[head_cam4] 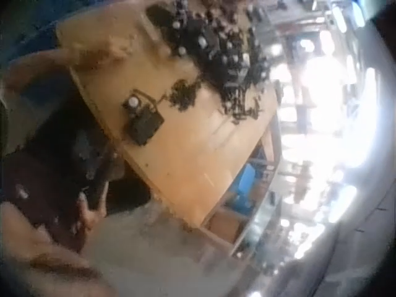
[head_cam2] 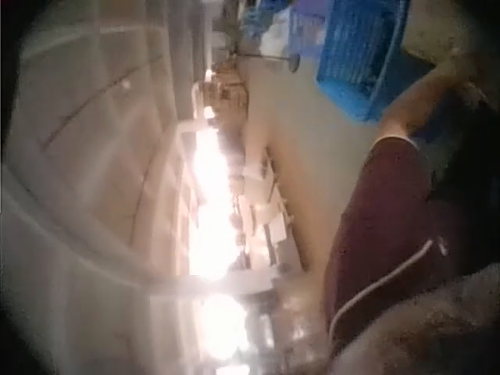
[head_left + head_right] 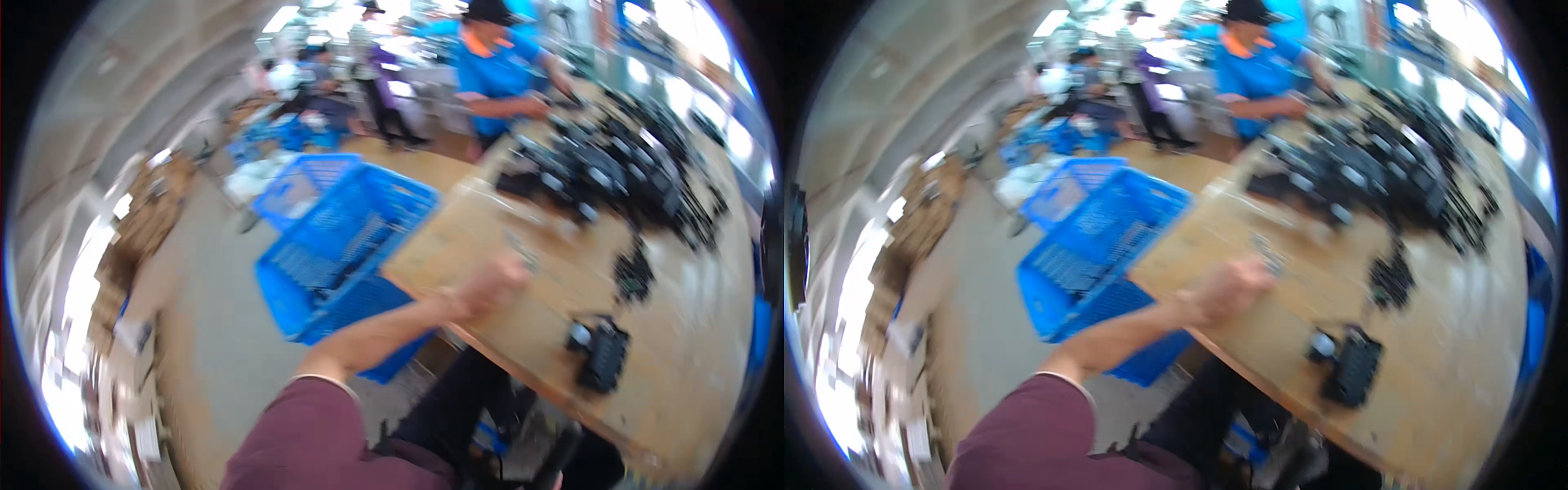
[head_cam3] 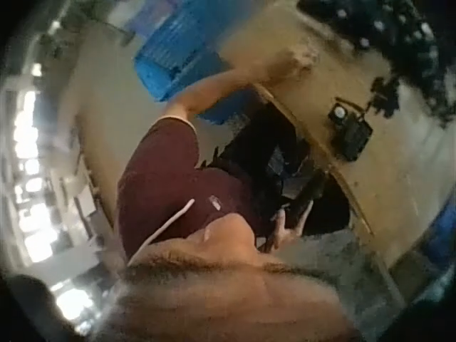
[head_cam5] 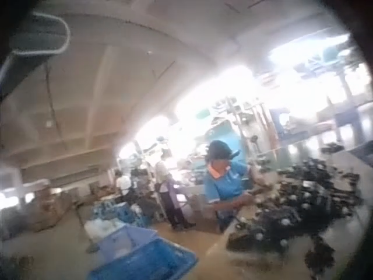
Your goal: The person assembles electronic components by picking up a housing and a sensor, then using a power screwdriver to fasten them together. They pick up a bracket and screw it onto the housing before placing the completed unit into a blue crate.
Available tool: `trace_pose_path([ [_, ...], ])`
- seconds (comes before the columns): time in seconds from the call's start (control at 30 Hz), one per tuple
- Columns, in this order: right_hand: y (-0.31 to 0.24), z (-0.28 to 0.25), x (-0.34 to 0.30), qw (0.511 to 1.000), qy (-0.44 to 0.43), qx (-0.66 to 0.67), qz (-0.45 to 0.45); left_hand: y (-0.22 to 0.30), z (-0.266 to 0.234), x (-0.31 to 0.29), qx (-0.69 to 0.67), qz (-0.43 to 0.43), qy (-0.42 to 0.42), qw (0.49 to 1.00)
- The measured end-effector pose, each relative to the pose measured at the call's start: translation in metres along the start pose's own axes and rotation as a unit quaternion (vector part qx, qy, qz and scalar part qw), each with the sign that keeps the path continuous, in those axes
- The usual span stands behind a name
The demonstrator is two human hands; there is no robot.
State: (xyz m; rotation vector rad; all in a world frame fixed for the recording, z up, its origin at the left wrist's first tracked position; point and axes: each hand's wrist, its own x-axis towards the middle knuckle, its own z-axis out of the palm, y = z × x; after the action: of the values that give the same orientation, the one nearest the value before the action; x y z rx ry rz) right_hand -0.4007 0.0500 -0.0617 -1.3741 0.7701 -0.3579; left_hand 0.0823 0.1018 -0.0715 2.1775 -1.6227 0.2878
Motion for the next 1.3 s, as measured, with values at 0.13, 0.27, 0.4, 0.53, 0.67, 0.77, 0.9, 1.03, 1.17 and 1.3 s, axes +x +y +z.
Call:
trace_pose_path([
  [0.13, -0.001, 0.0, 0.005, 1.0, 0.003, 0.004, -0.023, 0.001, 0.012, 0.006, -0.004, 0.044, 0.069, 0.997],
  [0.27, 0.034, -0.022, 0.034, 0.997, -0.038, 0.001, -0.069, -0.005, 0.0, -0.004, 0.057, 0.016, 0.047, 0.997],
  [0.4, 0.015, -0.003, 0.03, 0.988, -0.027, -0.008, -0.154, -0.008, 0.012, 0.007, 0.148, 0.053, -0.011, 0.987],
  [0.53, -0.02, 0.007, 0.015, 0.994, -0.009, 0.001, -0.112, 0.0, 0.022, 0.018, 0.187, 0.078, -0.031, 0.979],
  [0.67, -0.033, 0.013, -0.007, 1.0, 0.007, -0.004, -0.027, -0.035, 0.04, 0.0, 0.012, 0.123, 0.288, 0.95],
  [0.77, -0.015, 0.013, -0.002, 0.996, 0.022, 0.032, 0.075, -0.014, -0.017, -0.02, 0.08, 0.011, 0.15, 0.985],
  [0.9, 0.005, 0.011, 0.007, 0.992, 0.065, 0.106, 0.033, 0.082, -0.067, -0.044, -0.097, -0.12, 0.173, 0.973],
  [1.03, -0.002, 0.013, 0.006, 0.987, 0.06, 0.131, 0.069, 0.152, -0.043, -0.008, -0.2, 0.038, 0.116, 0.972],
  [1.17, -0.003, 0.008, 0.015, 0.986, 0.069, 0.133, 0.079, 0.174, -0.008, 0.037, -0.238, 0.127, 0.059, 0.961],
  [1.3, -0.006, 0.005, 0.022, 0.983, 0.049, 0.15, 0.09, 0.173, 0.014, 0.057, -0.213, 0.137, -0.004, 0.967],
])
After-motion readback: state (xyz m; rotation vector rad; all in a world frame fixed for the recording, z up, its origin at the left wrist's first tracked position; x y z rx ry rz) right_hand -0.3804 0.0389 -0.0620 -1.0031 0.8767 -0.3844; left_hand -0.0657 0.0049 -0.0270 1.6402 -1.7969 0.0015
